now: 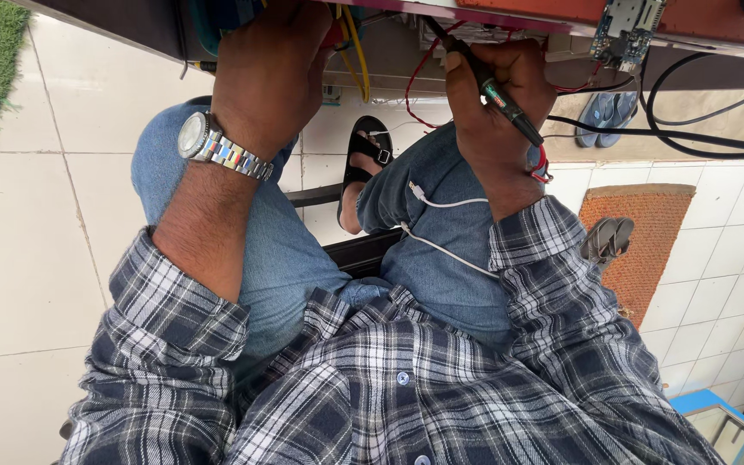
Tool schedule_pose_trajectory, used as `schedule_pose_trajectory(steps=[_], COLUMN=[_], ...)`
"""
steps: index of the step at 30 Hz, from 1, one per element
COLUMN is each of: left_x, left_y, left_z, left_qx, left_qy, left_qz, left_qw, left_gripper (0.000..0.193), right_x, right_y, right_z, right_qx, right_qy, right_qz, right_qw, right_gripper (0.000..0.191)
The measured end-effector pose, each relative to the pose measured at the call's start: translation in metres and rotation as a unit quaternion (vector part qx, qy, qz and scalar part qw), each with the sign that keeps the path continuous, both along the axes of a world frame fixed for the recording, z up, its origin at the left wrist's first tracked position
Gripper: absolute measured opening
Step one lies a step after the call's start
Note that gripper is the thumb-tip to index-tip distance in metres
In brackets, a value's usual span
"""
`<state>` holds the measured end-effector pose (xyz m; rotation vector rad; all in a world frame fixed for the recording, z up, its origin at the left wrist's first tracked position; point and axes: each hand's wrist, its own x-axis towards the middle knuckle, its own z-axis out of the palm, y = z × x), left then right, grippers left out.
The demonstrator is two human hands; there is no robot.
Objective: The person solders a small circuit board held at the edge of a workbench, using a soldering iron in one hand and tweezers in the other. They then apply liquid from a squeeze bottle onto the board, press a small display module onto it, and scrub the assembly with a toothbrush.
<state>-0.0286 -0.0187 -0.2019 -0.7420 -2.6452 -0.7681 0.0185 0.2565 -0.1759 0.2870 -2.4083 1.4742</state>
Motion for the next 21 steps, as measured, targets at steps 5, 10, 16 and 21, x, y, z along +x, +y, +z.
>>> schedule_pose_trajectory(steps=[5,10,16,21], left_x=[-0.0004,0.0014,0.0014,0.0009], left_y=[0.0005,0.0025,0.0039,0.0053], left_z=[-0.0027,-0.0014,0.0014,0.002], left_qx=[0.0,-0.002,0.006,0.008], left_qy=[-0.005,-0.004,-0.003,-0.011], left_qz=[0.0,0.002,0.0,-0.005], left_qw=[1.0,1.0,1.0,1.0], left_gripper=[0.024,0.024,0.024,0.023], right_x=[0.0024,0.0021,0.0043,0.004], right_y=[-0.0055,-0.0083,-0.0078,-0.0065], right_z=[0.0036,0.0061,0.0064,0.0054], right_qx=[0.036,0.07,0.046,0.023], right_qy=[-0.005,0.021,0.008,-0.003], right_qz=[-0.014,-0.018,-0.019,-0.012], right_qw=[0.999,0.997,0.999,1.0], right_gripper=[0.019,0.021,0.021,0.019])
